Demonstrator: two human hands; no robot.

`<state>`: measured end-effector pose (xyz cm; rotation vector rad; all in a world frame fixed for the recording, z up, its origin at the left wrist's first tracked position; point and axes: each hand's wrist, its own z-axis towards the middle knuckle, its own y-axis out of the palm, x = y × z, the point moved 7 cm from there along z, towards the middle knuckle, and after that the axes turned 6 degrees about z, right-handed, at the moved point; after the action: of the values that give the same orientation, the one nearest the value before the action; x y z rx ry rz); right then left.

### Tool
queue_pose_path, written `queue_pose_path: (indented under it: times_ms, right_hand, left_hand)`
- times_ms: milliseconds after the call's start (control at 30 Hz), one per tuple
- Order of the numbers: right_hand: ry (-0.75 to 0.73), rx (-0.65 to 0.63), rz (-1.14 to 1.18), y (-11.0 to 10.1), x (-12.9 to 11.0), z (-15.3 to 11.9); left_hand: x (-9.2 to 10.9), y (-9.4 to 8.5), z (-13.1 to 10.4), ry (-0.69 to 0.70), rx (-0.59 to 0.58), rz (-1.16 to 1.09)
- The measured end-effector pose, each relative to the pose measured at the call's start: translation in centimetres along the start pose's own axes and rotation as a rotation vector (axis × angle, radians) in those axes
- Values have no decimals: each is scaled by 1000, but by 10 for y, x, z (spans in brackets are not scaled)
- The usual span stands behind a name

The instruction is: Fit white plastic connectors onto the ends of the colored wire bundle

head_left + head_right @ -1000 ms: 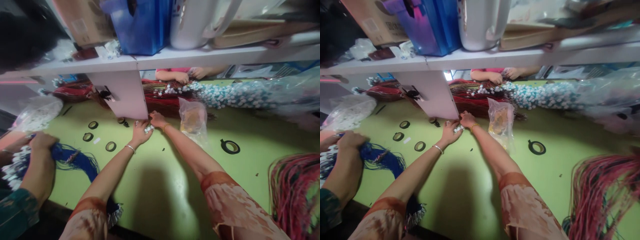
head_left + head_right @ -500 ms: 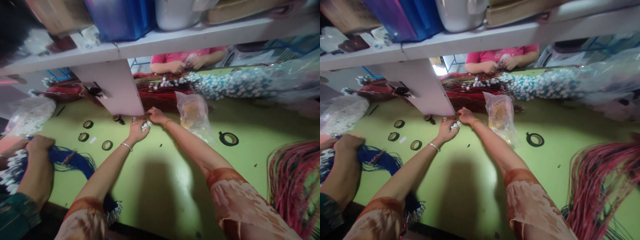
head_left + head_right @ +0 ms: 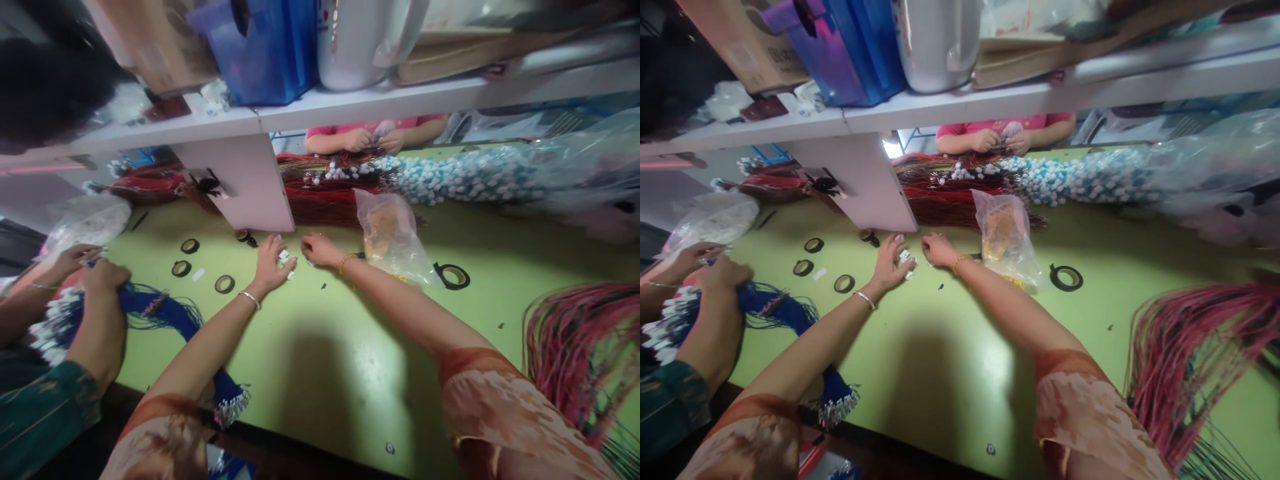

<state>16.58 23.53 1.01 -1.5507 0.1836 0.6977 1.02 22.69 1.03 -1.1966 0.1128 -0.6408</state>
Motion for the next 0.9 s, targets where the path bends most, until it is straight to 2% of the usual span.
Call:
queue_pose_path:
  times_ms: [133, 233, 333, 500, 733, 800, 900]
  right_hand:
    - [8, -20, -31, 6, -13, -37]
    - [7, -45, -44, 10, -25, -66]
    - [12, -67, -49, 11, -30, -90]
    - [26, -89, -5, 4, -25, -113]
    - [46, -91, -46, -1, -14, -124]
    - [51, -97, -63, -2, -12, -131]
    - [34, -101, -80, -5, -10, -146]
  left_hand:
    - [-9, 12, 14, -92, -106, 1]
    - [4, 24, 14, -29, -217, -50]
    - [23, 27, 2, 68, -275, -87]
    - [56, 16, -30, 188, -295, -36]
    - [109, 16, -64, 163, -280, 26]
    - [115, 15, -69, 180, -259, 28]
    - [111, 13, -72, 214, -241, 8]
